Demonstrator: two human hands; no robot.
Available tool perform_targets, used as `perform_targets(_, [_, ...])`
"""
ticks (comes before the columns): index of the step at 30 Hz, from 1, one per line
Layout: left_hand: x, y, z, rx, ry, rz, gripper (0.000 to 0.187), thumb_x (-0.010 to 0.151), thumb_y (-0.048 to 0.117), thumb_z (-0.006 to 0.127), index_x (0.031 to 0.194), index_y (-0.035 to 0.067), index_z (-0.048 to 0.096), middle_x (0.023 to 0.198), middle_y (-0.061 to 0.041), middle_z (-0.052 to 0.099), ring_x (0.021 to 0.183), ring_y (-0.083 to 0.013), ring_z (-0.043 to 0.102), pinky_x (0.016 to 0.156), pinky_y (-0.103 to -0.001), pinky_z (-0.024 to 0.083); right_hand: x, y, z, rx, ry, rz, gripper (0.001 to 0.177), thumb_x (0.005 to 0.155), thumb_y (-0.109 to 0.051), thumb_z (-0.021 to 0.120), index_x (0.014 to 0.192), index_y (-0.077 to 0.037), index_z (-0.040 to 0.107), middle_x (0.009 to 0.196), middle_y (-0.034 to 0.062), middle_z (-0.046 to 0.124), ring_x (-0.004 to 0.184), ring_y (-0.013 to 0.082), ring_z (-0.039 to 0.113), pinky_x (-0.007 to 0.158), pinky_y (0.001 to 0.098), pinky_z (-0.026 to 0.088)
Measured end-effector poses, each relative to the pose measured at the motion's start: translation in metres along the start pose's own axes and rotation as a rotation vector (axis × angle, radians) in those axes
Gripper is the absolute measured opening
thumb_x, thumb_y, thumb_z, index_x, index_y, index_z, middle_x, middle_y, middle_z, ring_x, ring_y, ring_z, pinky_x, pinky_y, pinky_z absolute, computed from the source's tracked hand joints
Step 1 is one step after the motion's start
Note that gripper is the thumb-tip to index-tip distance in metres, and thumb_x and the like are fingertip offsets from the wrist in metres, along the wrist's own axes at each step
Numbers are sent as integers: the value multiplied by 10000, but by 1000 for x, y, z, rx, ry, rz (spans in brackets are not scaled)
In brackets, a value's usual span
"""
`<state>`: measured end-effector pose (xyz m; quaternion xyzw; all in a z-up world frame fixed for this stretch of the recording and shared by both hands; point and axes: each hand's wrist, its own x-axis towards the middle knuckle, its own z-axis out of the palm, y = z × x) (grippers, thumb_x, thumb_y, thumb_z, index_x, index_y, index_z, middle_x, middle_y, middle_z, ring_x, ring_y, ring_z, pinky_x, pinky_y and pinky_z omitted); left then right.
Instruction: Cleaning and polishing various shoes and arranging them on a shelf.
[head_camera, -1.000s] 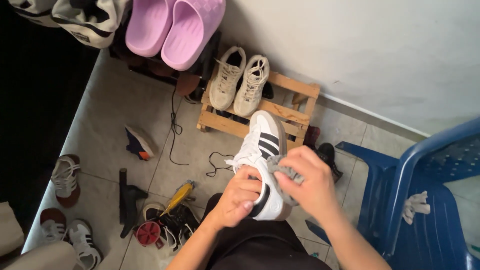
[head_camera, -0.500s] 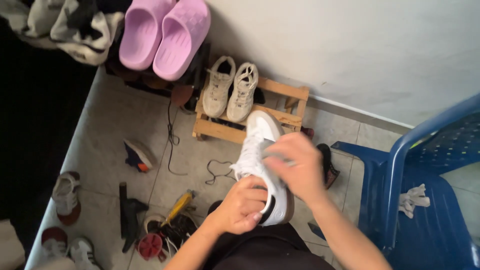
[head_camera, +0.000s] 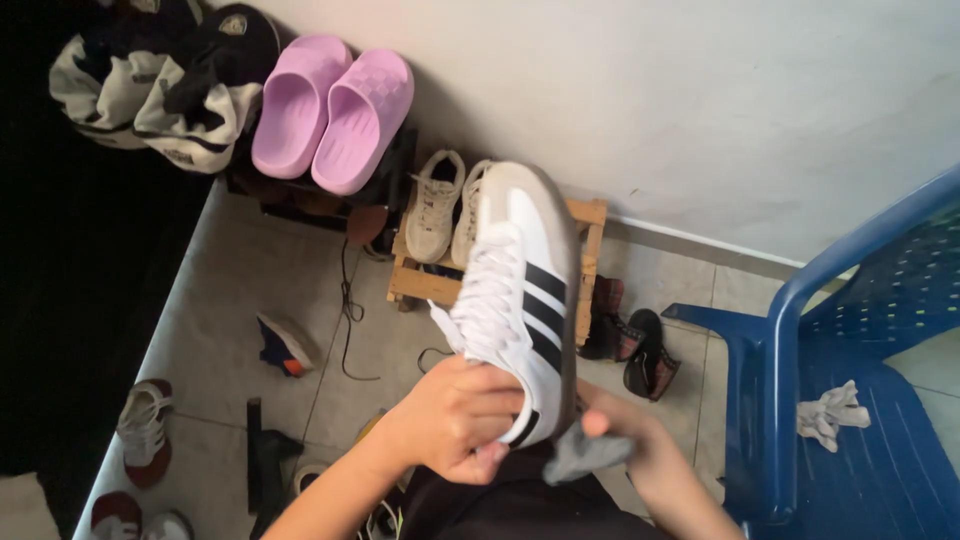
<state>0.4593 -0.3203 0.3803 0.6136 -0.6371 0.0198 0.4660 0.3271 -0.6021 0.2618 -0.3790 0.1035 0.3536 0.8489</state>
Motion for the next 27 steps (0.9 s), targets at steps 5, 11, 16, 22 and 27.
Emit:
perform_targets(5, [10, 3, -3, 4, -96, 16, 196, 798, 231, 650, 792, 35, 652, 1101, -113, 702, 1116, -297, 668, 838, -426, 499, 4, -25, 25, -225, -79, -54, 1270, 565, -526, 971, 1535, 34, 371, 1480, 152, 532, 1368, 240, 500, 1132, 394, 406])
perform_targets(11, [-6, -23, 16, -559, 29, -488, 370, 844, 126, 511, 1140, -20, 677, 1229, -201, 685, 1190, -393, 661, 1081, -452, 508, 8, -40, 41, -525, 225, -210, 1168, 538, -416, 908, 1509, 13, 420, 1470, 171, 577, 1370, 283, 534, 1150, 391, 378])
perform_targets(16, [13, -35, 20, -357, -74, -460, 579, 891, -3, 522, 1469, -24, 491, 1582, -293, 409, 1518, -435, 341, 1259, -440, 248, 16, -43, 40, -608, 331, -205, 1184, 547, -473, 897, 1517, 4, 413, 1498, 180, 539, 1415, 283, 476, 1157, 384, 356])
perform_targets(22, [24, -93, 45, -387, -55, -419, 592, 915, 27, 573, 1486, -59, 442, 1606, -293, 384, 1543, -413, 304, 1265, -440, 217, 19, -36, 13, -578, 390, -204, 1063, 641, -417, 864, 1501, 24, 422, 1507, 176, 527, 1413, 297, 471, 1161, 389, 350])
perform_targets(27, [30, -98, 57, -430, 16, -474, 535, 902, 36, 573, 1428, -39, 504, 1533, -267, 492, 1506, -400, 397, 1249, -422, 292, -27, -79, 53, -1128, 706, -574, 492, 729, -157, 849, 1143, -56, 604, 1373, 175, 627, 1275, 284, 580, 1057, 385, 448])
